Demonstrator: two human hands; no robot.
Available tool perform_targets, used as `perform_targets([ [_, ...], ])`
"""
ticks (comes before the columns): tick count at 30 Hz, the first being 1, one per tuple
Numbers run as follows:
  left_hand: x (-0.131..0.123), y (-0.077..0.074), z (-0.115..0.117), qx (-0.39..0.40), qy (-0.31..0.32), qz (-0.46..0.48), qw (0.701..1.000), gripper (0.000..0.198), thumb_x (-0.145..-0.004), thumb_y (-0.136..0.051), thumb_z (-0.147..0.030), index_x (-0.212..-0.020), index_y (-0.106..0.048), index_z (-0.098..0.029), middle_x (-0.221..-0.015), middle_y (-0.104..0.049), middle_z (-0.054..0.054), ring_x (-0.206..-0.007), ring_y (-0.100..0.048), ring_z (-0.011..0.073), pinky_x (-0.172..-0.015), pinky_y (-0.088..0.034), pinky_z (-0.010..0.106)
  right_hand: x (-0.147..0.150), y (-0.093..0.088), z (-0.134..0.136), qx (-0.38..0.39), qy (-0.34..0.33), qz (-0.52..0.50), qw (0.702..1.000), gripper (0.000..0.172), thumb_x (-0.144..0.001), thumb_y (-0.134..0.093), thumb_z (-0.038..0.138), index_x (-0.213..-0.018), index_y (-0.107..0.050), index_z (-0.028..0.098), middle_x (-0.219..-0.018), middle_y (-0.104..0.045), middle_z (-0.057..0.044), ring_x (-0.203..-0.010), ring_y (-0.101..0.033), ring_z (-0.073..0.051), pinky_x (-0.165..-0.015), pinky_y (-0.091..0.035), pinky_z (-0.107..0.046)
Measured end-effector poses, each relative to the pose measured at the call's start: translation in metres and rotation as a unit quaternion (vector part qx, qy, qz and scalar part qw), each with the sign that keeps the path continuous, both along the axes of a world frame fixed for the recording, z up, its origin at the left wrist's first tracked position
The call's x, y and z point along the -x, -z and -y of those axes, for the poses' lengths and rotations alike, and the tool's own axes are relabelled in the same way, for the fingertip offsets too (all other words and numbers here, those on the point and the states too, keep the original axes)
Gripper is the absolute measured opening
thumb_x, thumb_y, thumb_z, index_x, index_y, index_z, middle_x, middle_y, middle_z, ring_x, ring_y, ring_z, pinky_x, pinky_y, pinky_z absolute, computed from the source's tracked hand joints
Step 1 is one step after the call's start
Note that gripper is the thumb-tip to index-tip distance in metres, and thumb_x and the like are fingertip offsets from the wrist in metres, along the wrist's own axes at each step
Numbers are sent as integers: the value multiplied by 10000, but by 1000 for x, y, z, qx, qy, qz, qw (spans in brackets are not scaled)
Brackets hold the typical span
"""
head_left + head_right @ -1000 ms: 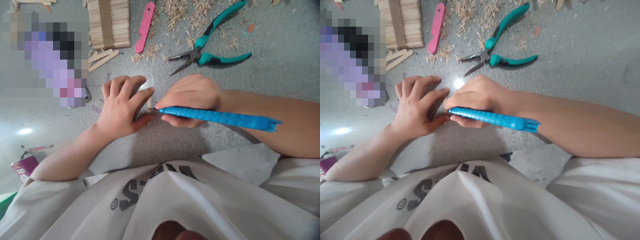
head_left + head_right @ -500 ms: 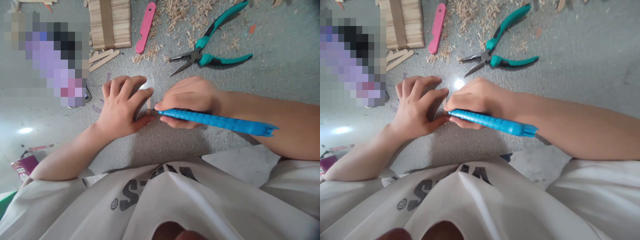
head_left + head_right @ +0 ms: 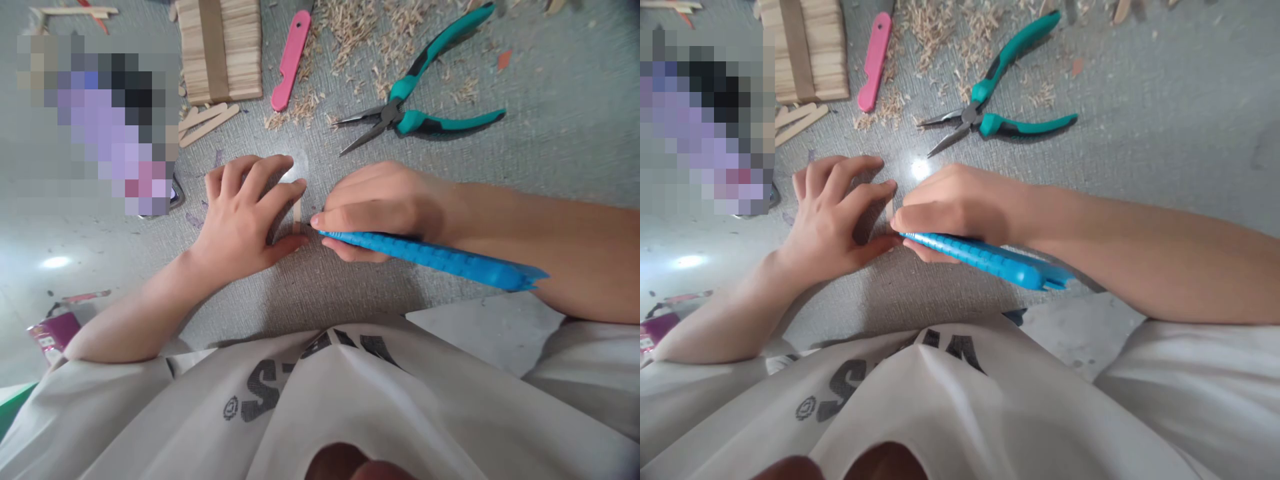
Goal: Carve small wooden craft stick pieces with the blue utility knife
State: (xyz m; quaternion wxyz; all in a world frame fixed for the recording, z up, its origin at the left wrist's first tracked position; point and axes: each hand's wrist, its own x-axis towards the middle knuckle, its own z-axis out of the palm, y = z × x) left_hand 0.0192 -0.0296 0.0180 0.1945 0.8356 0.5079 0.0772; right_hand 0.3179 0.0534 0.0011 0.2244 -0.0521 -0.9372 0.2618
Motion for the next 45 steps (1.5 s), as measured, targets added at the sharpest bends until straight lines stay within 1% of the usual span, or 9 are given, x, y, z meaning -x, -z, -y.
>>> perform_targets([
  [3,-1,2,1,-7,-7,7,1000,771,-1075,-678,-881,-1687,-621,-417,-1858,-591,166,-1692,-537,438,-1412,-422,762,2,2,0,-51,17,-33,998,73,-1220,-602,319,-1216,-616,248,-918,-722,60,-806,-638,-68,-806,-527,-271],
  [8,-3,7,3,-9,-21,20,1000,748,-1055,-748,-847,-1656,-638,-415,-1860,-591,151,-1680,-523,426,-1423,-406,737,4,3,2,-64,37,-76,994,149,-1232,-591,374,-1326,-594,258,-996,-785,42,-863,-728,-94,-841,-599,-292],
  [11,-3,8,3,-12,-25,20,999,752,-1037,-794,-832,-1646,-643,-417,-1848,-601,139,-1680,-516,421,-1446,-379,731,5,2,3,-62,37,-86,994,131,-1231,-598,359,-1307,-594,252,-997,-800,36,-858,-749,-96,-821,-602,-299],
  [19,-4,10,4,-11,-31,25,999,753,-1037,-777,-859,-1635,-666,-414,-1835,-610,133,-1687,-502,414,-1462,-363,711,7,1,4,-66,22,-91,993,138,-1194,-680,319,-1292,-613,249,-962,-818,40,-810,-745,-106,-777,-613,-311],
  [29,-2,13,5,-24,-27,29,999,806,-1025,-745,-914,-1664,-640,-436,-1829,-619,129,-1673,-515,413,-1416,-374,698,6,2,0,-74,30,-95,992,96,-1191,-643,316,-1258,-603,260,-918,-788,65,-782,-712,-87,-766,-575,-294],
  [33,-2,14,4,-19,-31,23,999,808,-1029,-734,-915,-1668,-644,-430,-1836,-615,128,-1677,-498,403,-1434,-370,686,5,2,0,-75,33,-95,992,124,-1227,-612,368,-1265,-619,251,-945,-790,53,-818,-721,-89,-795,-561,-284],
  [39,-4,22,5,-40,-26,28,998,924,-1034,-551,-1027,-1688,-630,-379,-1831,-622,163,-1677,-513,406,-1441,-375,675,4,10,-6,-72,55,-127,988,510,-1286,-418,690,-1298,-673,249,-1003,-793,15,-900,-764,-119,-837,-561,-309],
  [42,-3,23,4,-57,-40,50,996,996,-1048,-381,-1051,-1682,-632,-326,-1833,-614,194,-1655,-571,385,-1419,-456,656,3,14,-9,-42,82,-137,986,583,-1273,-398,742,-1290,-729,262,-969,-787,-2,-885,-770,-126,-832,-570,-309],
  [45,5,17,-2,-68,-54,72,994,980,-1063,-255,-1025,-1485,-742,-287,-1705,-688,190,-1569,-654,331,-1381,-565,639,2,16,-10,12,108,-133,985,587,-1269,-412,719,-1287,-792,273,-981,-819,-20,-898,-780,-132,-841,-595,-319],
])
